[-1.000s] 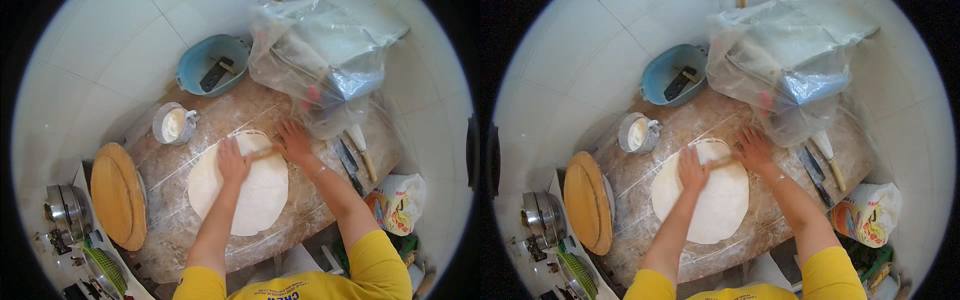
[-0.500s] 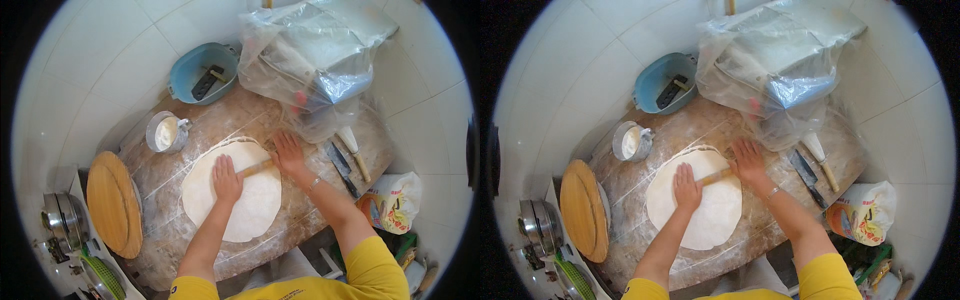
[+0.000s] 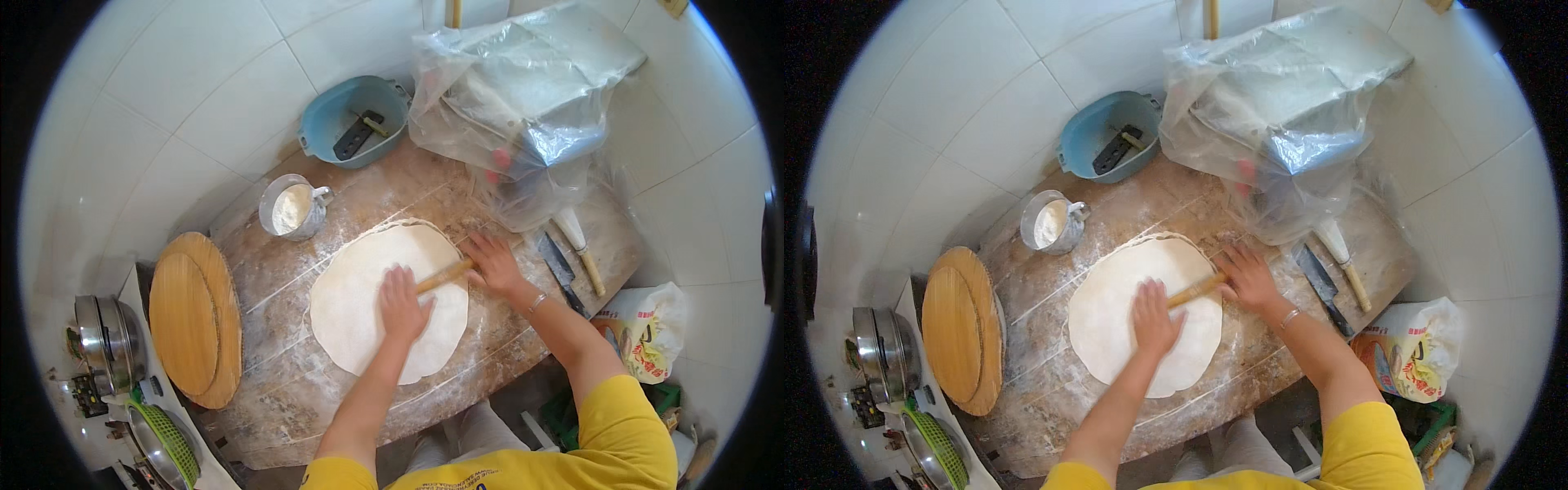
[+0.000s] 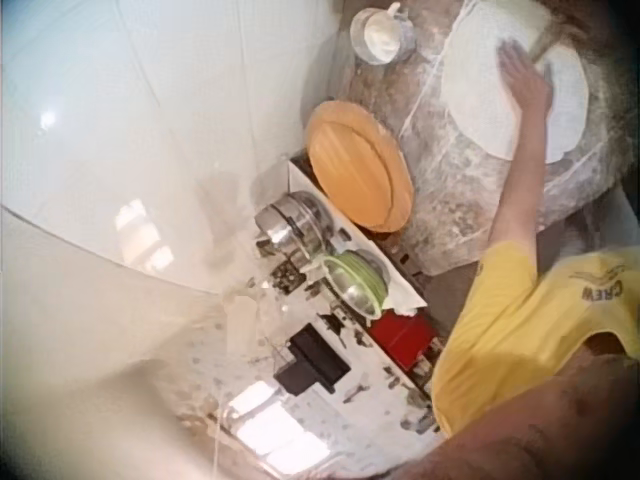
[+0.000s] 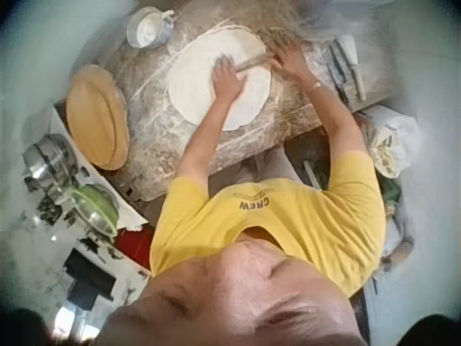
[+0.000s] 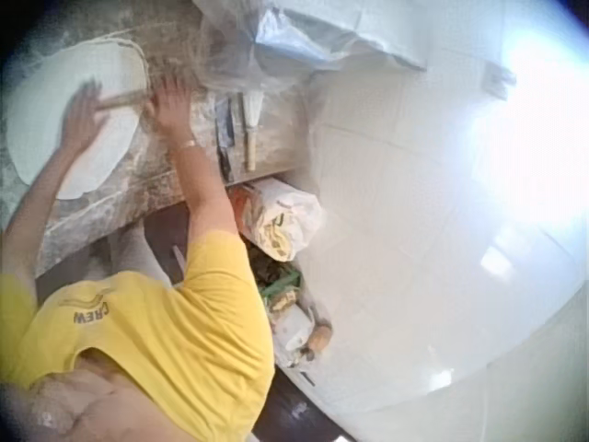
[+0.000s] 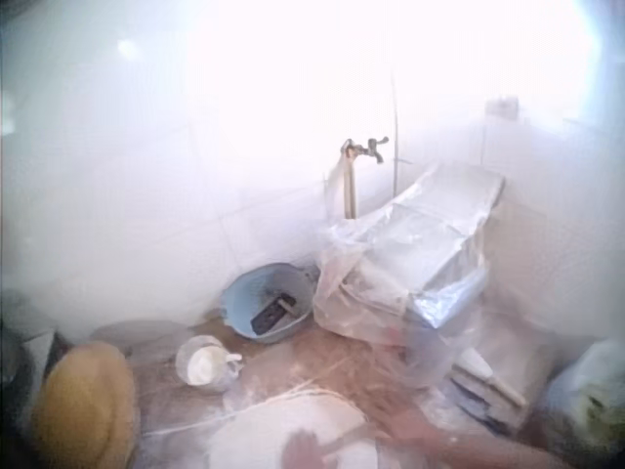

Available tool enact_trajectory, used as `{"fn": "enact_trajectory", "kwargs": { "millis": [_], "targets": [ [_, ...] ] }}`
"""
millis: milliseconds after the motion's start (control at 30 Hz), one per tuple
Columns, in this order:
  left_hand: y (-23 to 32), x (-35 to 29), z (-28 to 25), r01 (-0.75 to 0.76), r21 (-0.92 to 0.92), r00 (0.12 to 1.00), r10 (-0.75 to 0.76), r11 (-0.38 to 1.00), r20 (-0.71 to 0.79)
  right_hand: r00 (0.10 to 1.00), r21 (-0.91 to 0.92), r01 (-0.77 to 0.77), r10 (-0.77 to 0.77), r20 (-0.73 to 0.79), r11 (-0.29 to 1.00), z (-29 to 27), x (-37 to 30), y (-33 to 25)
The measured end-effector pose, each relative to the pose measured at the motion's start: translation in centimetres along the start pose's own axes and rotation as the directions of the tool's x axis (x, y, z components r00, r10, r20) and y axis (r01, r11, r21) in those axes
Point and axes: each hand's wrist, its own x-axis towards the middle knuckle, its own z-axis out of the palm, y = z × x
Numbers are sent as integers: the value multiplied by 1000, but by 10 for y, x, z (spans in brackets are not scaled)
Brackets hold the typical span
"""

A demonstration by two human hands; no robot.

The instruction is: The person rolls a piece of dough on a wooden table using a wooden rolling pin, occasionally sprinkling flour onto the surface and turning the dough over by hand.

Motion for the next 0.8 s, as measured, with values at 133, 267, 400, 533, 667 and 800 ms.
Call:
{"fn": "enact_trajectory", "kwargs": {
  "millis": [133,267,400,533,667,800],
  "targets": [
    [24,-90,-14,-76,-201,987,102,977,124,995,17,-23,22,98,1000,4,-78,0],
    [-11,-156,-28,19,-163,998,-9,986,62,975,102,81,-100,198,991,25,-99,-55],
    [-57,-123,-37,92,31,992,-89,995,-87,994,31,36,-39,97,999,36,-37,-112],
    [-100,-25,-30,215,131,968,-194,968,-159,990,-18,-143,143,-1,989,64,72,-96],
    [-121,40,-45,372,44,915,-359,927,-184,951,55,-212,219,-218,976,73,139,-88],
    [-101,1,-39,260,80,959,-247,962,-142,972,-12,-220,219,-91,975,64,89,-93]
  ]
}}
